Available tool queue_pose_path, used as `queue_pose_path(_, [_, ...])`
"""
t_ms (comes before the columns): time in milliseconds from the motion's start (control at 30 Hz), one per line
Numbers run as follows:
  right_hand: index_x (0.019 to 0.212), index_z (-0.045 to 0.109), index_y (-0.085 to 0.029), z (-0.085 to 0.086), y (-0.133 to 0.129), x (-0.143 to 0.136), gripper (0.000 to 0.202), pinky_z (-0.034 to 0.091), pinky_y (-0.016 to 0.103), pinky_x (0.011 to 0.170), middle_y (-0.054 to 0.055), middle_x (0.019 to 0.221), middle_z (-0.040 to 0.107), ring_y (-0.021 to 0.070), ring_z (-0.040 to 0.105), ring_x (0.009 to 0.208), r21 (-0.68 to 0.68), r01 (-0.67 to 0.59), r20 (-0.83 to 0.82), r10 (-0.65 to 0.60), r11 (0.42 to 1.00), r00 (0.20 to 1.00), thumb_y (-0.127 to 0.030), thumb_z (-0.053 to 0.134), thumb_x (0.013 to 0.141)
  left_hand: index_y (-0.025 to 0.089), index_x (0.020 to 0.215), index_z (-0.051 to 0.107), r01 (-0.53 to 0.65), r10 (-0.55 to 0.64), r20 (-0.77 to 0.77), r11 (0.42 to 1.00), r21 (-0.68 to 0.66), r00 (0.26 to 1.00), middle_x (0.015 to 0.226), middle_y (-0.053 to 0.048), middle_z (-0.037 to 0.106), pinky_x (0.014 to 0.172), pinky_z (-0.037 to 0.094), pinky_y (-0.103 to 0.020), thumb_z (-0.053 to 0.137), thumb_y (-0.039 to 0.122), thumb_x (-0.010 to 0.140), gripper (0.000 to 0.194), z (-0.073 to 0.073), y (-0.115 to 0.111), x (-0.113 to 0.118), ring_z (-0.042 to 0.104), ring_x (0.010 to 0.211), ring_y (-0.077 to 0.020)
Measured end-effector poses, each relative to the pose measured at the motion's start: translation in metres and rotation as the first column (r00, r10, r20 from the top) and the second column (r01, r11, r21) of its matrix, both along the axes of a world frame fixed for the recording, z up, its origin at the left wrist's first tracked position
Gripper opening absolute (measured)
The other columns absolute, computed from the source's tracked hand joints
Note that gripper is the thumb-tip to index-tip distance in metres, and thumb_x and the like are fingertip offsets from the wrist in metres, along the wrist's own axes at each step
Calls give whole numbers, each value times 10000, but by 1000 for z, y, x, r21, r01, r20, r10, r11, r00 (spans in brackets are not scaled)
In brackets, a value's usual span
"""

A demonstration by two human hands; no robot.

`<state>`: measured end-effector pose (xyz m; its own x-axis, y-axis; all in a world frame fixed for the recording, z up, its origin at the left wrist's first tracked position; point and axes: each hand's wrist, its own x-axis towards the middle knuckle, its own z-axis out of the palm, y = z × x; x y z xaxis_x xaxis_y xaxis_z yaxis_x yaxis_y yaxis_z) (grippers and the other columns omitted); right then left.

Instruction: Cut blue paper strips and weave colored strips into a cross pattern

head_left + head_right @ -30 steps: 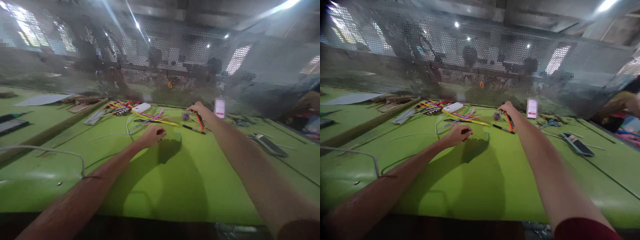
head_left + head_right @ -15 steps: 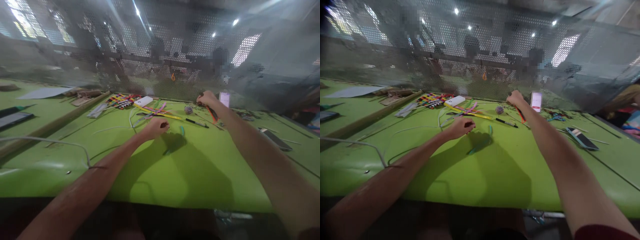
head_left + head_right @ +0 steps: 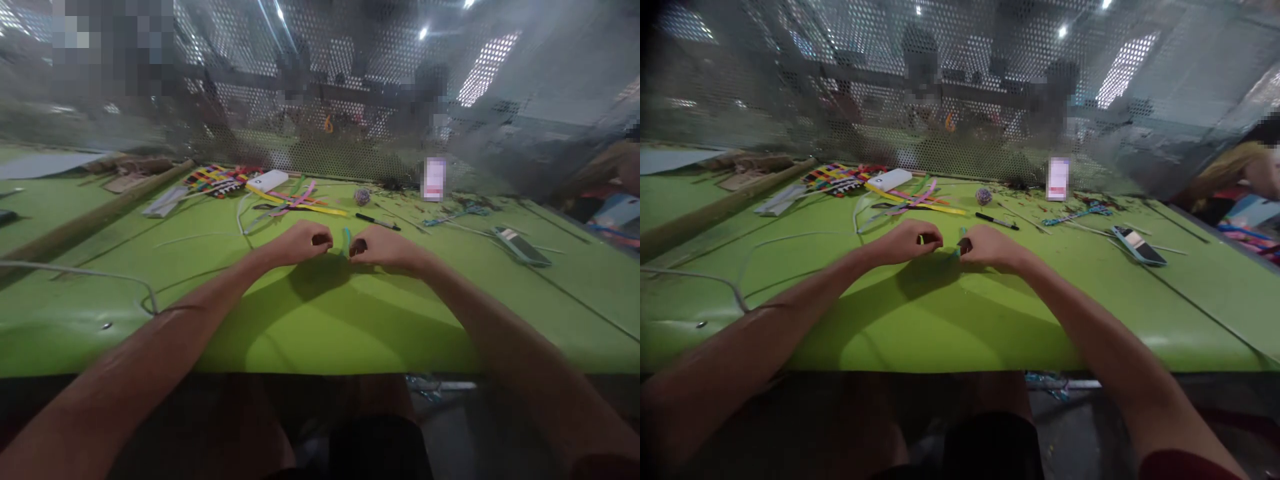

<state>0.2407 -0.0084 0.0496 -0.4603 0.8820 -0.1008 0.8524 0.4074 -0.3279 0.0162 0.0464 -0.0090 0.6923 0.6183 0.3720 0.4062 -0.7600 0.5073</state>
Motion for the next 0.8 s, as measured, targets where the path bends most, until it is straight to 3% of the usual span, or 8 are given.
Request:
queue_pose_path(100, [531, 515, -168, -10, 1, -6, 233, 202, 302, 570, -46, 513, 350, 89, 312, 538, 40, 31, 64, -34, 999, 997, -153, 613, 742, 132, 865, 743, -9, 9, -1, 1000, 6, 1000, 779, -60, 736, 666, 434, -263, 582, 261, 871, 206, 1, -1, -1, 613, 684, -157])
queue_pose_path(233, [566, 524, -169, -11, 3, 2, 201, 225, 305, 594, -30, 555, 420, 98, 338, 566, 60, 26, 45, -29, 998, 999, -129, 592, 751, 137, 847, 728, -25, 25, -3, 1000, -9, 1000, 776, -58, 731, 658, 437, -268, 598, 268, 878, 188, 2, -4, -1, 605, 671, -151])
queue_pose_path(367, [738, 675, -163, 3, 3, 20, 190, 296, 287, 615, 1, 651, 562, 118, 425, 611, 70, 33, -161, -21, 997, 987, -321, 650, 841, 127, 920, 715, -32, 58, 130, 980, -196, 990, 831, -71, 733, 654, 490, -273, 590, 363, 925, 267, 9, -11, 4, 625, 692, -151])
queue_pose_path(467, [842, 717, -158, 12, 1, 28, 315, 318, 281, 597, -5, 631, 559, 118, 425, 592, 89, 33, -351, 0, 995, 936, -472, 688, 844, 118, 1056, 699, 46, 47, 240, 930, -365, 970, 956, -99, 742, 676, 549, -289, 562, 464, 957, 385, 17, -19, 9, 665, 763, -164])
queue_pose_path(533, [851, 715, -157, 14, -3, 27, 360, 316, 275, 581, -11, 627, 552, 112, 418, 581, 114, 17, -399, 30, 993, 916, -516, 702, 842, 117, 1114, 689, 100, 8, 261, 912, -398, 965, 1024, -111, 748, 713, 565, -298, 584, 467, 950, 401, 20, -25, 13, 682, 823, -170])
queue_pose_path(667, [861, 705, -166, 11, -12, 16, 268, 304, 261, 561, -28, 627, 539, 98, 392, 565, 176, -32, -434, 107, 984, 894, -433, 684, 873, 123, 994, 701, 198, -80, 296, 896, -397, 952, 945, -93, 762, 737, 550, -286, 637, 429, 934, 319, 19, -35, 18, 683, 809, -155])
queue_pose_path(800, [866, 684, -168, 7, -18, 10, 178, 337, 255, 568, -16, 663, 589, 97, 429, 572, 214, -31, -457, 129, 976, 880, -345, 661, 882, 129, 866, 701, 199, -37, 356, 879, -432, 934, 782, -56, 733, 659, 528, -262, 701, 433, 889, 304, 16, -40, 19, 644, 683, -131])
